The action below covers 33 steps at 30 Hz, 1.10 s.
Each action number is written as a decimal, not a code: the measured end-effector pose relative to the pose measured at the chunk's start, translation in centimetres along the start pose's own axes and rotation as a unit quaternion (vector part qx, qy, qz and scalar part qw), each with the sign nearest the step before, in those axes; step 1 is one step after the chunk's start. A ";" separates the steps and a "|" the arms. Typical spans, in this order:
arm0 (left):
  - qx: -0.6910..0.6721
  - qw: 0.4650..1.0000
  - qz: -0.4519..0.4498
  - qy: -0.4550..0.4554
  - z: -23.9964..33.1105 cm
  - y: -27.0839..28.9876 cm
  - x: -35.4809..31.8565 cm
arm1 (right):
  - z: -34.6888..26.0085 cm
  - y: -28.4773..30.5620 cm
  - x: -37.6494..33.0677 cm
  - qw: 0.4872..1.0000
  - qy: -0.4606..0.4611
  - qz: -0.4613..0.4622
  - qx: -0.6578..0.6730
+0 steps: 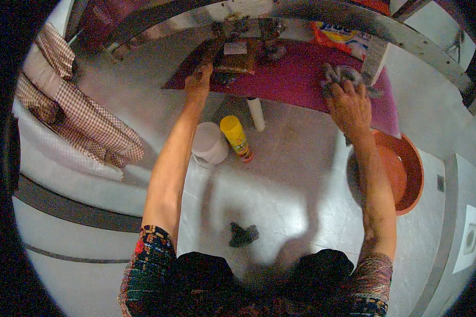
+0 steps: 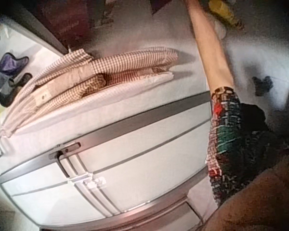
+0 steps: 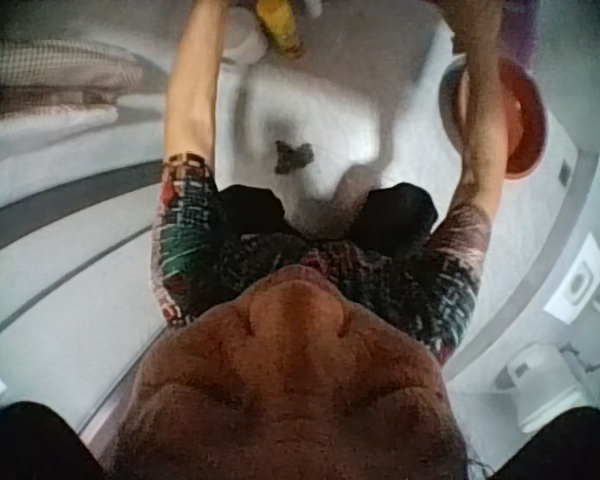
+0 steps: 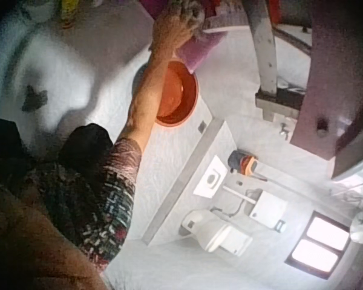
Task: The person wipes the exterior of several packaged household items, including a yellow grid mat, a white box, and a large bag of laundry detergent, using a grey cloth. After placing the items on a shelf, the person wipes the floor and the side of a large white appliance with the same cloth.
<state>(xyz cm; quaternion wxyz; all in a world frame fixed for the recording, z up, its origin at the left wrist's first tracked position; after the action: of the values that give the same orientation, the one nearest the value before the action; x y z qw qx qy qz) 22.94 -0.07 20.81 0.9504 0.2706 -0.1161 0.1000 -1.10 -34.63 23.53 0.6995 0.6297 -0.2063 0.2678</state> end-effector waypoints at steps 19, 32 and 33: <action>-0.126 0.983 -0.097 0.090 -14.2 -11.1 -15.5 | -2.8 -1.1 1.0 0.990 0.089 -0.004 0.112; -0.266 0.953 -0.140 -0.041 1.2 -0.6 -23.1 | -1.6 -1.0 0.8 0.980 0.070 0.022 0.183; -0.296 0.943 -0.146 -0.034 2.4 -0.1 -23.4 | -2.3 -0.3 0.8 0.983 0.064 0.034 0.166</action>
<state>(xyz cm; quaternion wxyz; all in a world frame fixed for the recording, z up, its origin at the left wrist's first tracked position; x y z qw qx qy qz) 0.31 -4.35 16.31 0.9873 -0.0055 -0.1321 -0.0875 -0.42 -32.24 23.50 0.5877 0.7109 -0.1349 0.3619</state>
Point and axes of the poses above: each hand's wrist, its own x-axis towards the middle knuckle, its own y-axis out of the back of the hand, z = x × y, the point moved 9 cm from there along x, towards the middle knuckle, and after that the axes turned 10 degrees about y, right-handed, at the moved point
